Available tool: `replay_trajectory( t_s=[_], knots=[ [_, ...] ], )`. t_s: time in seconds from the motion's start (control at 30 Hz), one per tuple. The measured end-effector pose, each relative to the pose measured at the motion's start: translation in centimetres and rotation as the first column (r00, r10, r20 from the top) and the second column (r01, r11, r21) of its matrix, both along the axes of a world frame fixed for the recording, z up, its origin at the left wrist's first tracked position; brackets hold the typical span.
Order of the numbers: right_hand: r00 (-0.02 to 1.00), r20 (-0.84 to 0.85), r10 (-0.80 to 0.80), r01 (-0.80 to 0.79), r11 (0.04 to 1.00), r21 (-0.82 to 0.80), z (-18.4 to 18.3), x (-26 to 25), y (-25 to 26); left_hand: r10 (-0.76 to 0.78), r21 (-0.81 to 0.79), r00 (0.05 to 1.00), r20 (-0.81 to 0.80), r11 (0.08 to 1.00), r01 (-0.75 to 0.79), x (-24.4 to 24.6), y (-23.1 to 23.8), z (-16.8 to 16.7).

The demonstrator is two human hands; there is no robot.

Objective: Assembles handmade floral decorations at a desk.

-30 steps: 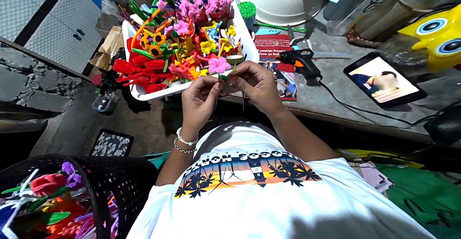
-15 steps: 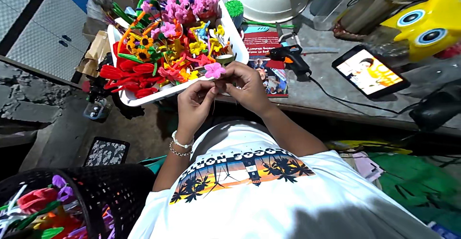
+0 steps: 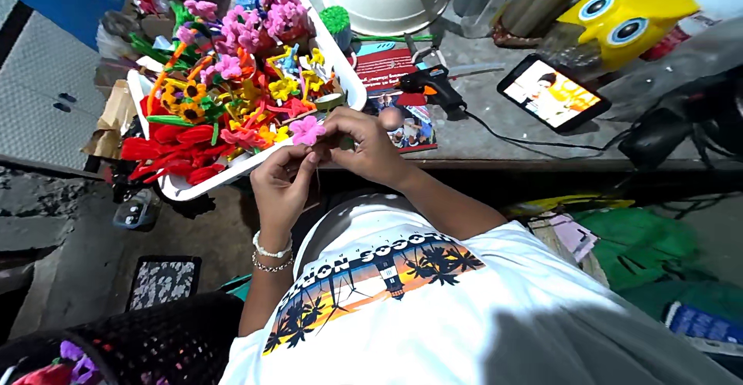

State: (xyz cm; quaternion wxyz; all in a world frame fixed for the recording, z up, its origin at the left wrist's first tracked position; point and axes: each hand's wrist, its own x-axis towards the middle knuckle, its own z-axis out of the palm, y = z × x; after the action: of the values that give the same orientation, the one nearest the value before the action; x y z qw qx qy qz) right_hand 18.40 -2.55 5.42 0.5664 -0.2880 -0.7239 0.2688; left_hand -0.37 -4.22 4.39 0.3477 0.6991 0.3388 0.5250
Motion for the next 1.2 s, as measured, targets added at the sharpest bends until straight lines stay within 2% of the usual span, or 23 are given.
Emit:
replay_trajectory(
  t_s=[0.13, 0.23, 0.37, 0.47, 0.7, 0.9, 1.0, 1.07, 1.2],
  knots=[
    [1.000, 0.019, -0.024, 0.023, 0.999, 0.047, -0.1, -0.1, 0.0, 0.043, 0.053, 0.998, -0.050, 0.998, -0.040, -0.3, 0.2, -0.7],
    [0.999, 0.031, -0.025, 0.022, 0.998, 0.066, 0.1, 0.0, 0.0, 0.015, 0.039, 0.998, -0.056, 0.999, -0.013, -0.3, 0.4, -0.6],
    [0.999, 0.022, 0.027, -0.028, 0.998, 0.049, 0.3, 0.4, 0.1, -0.103, -0.056, 0.995, 0.013, 0.993, 0.103, -0.8, 0.5, -0.1],
    [0.997, 0.024, 0.076, -0.077, 0.997, 0.019, 0.5, 0.7, 0.1, -0.138, -0.080, 0.989, 0.044, 0.987, 0.141, -1.1, 0.6, -0.2],
    [0.994, 0.031, 0.101, -0.102, 0.994, 0.044, 0.5, 0.7, 0.1, -0.140, -0.049, 0.989, 0.054, 0.989, 0.142, -1.1, 0.6, -0.3],
    [0.998, 0.024, 0.055, -0.056, 0.997, 0.047, 0.8, 1.3, 0.2, -0.073, -0.077, 0.979, 0.192, 0.993, 0.089, -1.0, 0.7, -0.1],
    [0.997, 0.030, 0.070, -0.070, 0.997, -0.017, 0.5, 1.6, 0.3, -0.075, -0.085, 0.963, 0.261, 0.991, 0.100, -0.9, 0.5, 0.2],
    [0.996, 0.017, 0.086, -0.084, 0.990, -0.116, 0.4, 1.6, 0.2, -0.082, -0.098, 0.953, 0.292, 0.988, 0.115, -0.8, 0.3, 0.5],
    [0.988, -0.127, 0.094, -0.134, 0.923, -0.360, 0.3, 1.1, 0.0, -0.106, -0.124, 0.941, 0.321, 0.980, 0.153, -0.9, 0.0, 0.6]
  ],
)
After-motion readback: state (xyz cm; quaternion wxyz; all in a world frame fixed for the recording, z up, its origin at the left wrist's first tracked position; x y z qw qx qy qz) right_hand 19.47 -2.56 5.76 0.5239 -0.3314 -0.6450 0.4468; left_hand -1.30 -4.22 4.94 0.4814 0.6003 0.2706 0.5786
